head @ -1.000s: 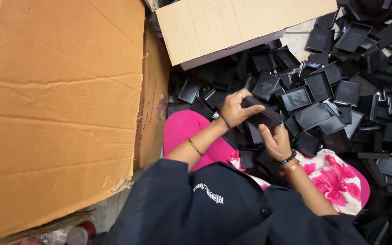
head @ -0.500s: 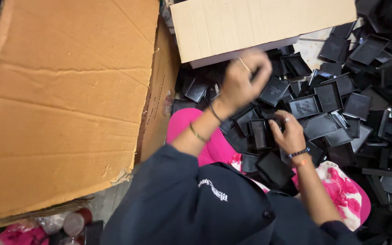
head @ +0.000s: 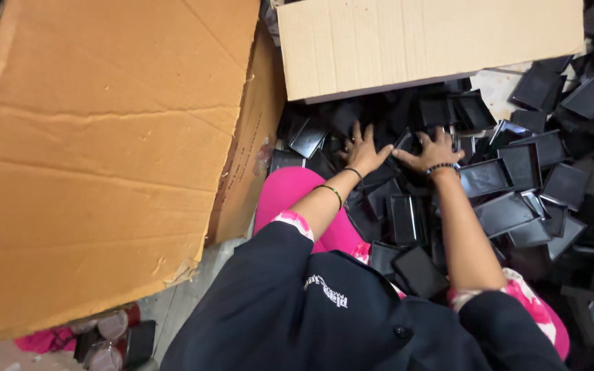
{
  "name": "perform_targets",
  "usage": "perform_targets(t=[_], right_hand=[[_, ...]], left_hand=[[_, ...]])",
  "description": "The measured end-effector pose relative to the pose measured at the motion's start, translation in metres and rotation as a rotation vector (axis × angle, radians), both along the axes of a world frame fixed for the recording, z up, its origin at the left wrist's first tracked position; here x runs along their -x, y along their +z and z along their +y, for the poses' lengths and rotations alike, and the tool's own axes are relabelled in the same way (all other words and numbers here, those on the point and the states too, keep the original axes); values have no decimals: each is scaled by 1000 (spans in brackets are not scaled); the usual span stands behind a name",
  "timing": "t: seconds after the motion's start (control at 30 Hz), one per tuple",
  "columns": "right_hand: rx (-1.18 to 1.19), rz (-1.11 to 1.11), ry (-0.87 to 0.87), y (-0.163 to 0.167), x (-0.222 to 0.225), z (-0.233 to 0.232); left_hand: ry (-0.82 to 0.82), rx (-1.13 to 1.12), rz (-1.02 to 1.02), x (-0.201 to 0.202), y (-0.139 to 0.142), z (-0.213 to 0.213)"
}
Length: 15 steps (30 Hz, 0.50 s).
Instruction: The person sits on the floor and repeatedly picks up small black plastic parts from a pile, briefly inspects them, and places them into a cardboard box. The person handles the parts one at a time throughout the clip.
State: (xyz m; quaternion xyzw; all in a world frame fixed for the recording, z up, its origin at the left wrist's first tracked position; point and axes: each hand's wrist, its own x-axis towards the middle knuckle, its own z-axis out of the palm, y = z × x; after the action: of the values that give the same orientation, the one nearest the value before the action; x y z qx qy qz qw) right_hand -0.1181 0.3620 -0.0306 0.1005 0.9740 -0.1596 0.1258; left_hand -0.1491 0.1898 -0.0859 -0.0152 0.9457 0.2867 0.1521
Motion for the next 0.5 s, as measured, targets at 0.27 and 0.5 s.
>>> perform_targets(t=[0.27,0.5], right_hand=[[-63,95,52,-25,-16,25],[-84,57,73,-35,-28,44]], left_hand=[[-113,-70,140,1,-12,10],[-186,-267,241,0,-23,17]])
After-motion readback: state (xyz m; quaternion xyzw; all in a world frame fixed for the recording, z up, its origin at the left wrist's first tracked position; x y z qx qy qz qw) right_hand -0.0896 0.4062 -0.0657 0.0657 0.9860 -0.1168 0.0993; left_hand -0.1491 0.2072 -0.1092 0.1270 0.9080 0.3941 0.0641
